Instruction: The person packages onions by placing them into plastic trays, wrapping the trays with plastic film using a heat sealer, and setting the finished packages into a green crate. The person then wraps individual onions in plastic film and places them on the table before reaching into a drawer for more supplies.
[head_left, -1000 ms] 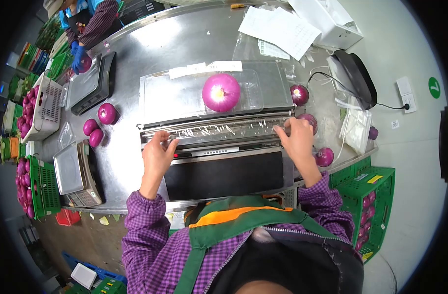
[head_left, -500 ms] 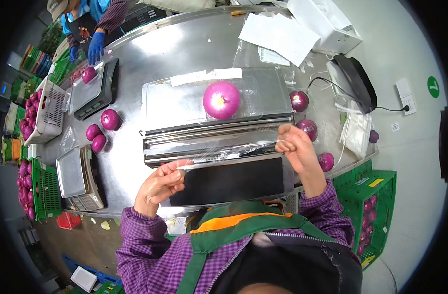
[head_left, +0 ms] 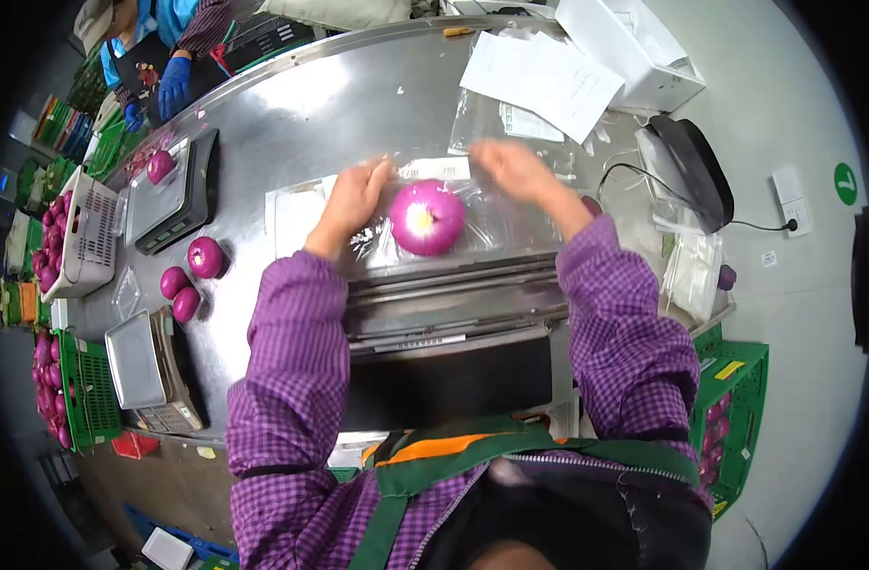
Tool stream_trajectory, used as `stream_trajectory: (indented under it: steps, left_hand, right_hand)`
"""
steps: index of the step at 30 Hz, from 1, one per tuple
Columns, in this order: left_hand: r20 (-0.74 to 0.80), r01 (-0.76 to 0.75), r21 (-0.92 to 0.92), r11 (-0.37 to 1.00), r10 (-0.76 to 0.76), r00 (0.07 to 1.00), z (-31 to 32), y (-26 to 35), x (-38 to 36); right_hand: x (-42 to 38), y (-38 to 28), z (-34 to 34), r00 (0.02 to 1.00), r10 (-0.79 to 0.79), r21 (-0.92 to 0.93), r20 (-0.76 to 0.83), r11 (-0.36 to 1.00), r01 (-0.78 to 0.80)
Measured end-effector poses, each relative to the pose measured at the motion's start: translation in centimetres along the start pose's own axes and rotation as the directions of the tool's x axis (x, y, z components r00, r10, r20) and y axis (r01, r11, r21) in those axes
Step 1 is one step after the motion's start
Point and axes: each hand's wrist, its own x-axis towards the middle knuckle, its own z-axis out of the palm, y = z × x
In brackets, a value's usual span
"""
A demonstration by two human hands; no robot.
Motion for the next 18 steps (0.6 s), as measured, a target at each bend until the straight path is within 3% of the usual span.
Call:
stream_trajectory:
  steps: [1, 2, 3, 4, 5, 6, 7, 8, 10, 12, 14, 16, 18]
  left_hand:
    - [-0.035, 0.053, -0.041, 0.998, -0.054, 0.998, 0.1, 0.9, -1.0]
    - [0.237, 0.386, -0.188, 0.903, -0.34, 0.91, -1.5, 3.4, -1.8]
    - [0.238, 0.345, -0.261, 0.901, -0.286, 0.928, -1.0, 2.9, -3.0]
    - [0.233, 0.306, -0.332, 0.892, -0.237, 0.943, -0.6, 2.5, -4.3]
    - [0.239, 0.316, -0.33, 0.89, -0.245, 0.94, -0.2, 2.6, -5.5]
    - [0.232, 0.328, -0.457, 0.827, -0.246, 0.941, 0.1, 3.0, -6.6]
    - [0.224, 0.331, -0.575, 0.748, -0.246, 0.943, 0.3, 3.4, -7.5]
    - [0.228, 0.333, -0.573, 0.749, -0.245, 0.942, 0.1, 3.8, -7.9]
    - [0.425, 0.51, -0.684, 0.521, -0.284, 0.859, -0.7, 4.5, -8.7]
    - [0.464, 0.561, -0.648, 0.515, -0.318, 0.827, -0.9, 5.2, -10.5]
    - [0.576, 0.661, -0.659, 0.358, -0.325, 0.75, -1.6, 7.6, -13.0]
    - [0.626, 0.702, -0.669, 0.244, -0.326, 0.709, -1.2, 9.6, -16.1]
    - [0.702, 0.817, -0.568, 0.098, -0.46, 0.544, -1.0, 11.0, -19.1]
  right_hand:
    - [-0.3, 0.3, 0.0, 1.0, 0.002, 0.0, -0.004, 1.0, -0.002]
    - [-1.7, 0.2, 0.6, 0.999, -0.03, 0.168, 0.012, 0.985, 0.028]
    - [-3.4, 0.0, 1.2, 0.998, -0.06, 0.334, 0.033, 0.941, 0.045]
    - [-4.9, -0.6, 1.3, 0.998, -0.048, 0.346, 0.051, 0.938, 0.027]
    - [-6.0, -1.6, 0.6, 0.988, 0.048, 0.527, 0.145, 0.842, -0.118]
    - [-6.9, -2.4, 0.0, 0.96, 0.12, 0.668, 0.252, 0.697, -0.262]
    - [-7.8, -2.7, -0.2, 0.955, 0.117, 0.626, 0.274, 0.732, -0.269]
    - [-8.4, -2.7, 0.1, 0.955, 0.12, 0.628, 0.272, 0.729, -0.271]
    - [-9.6, -2.6, 0.4, 0.918, 0.119, 0.672, 0.378, 0.647, -0.361]
    - [-11.1, -3.2, 0.0, 0.94, 0.093, 0.648, 0.328, 0.702, -0.295]
    - [-13.6, -4.5, -0.2, 0.836, 0.158, 0.649, 0.525, 0.561, -0.514]
    - [-16.9, -5.7, 0.1, 0.811, 0.139, 0.648, 0.568, 0.532, -0.545]
    - [-20.3, -4.6, 1.5, 0.76, 0.093, 0.634, 0.644, 0.492, -0.597]
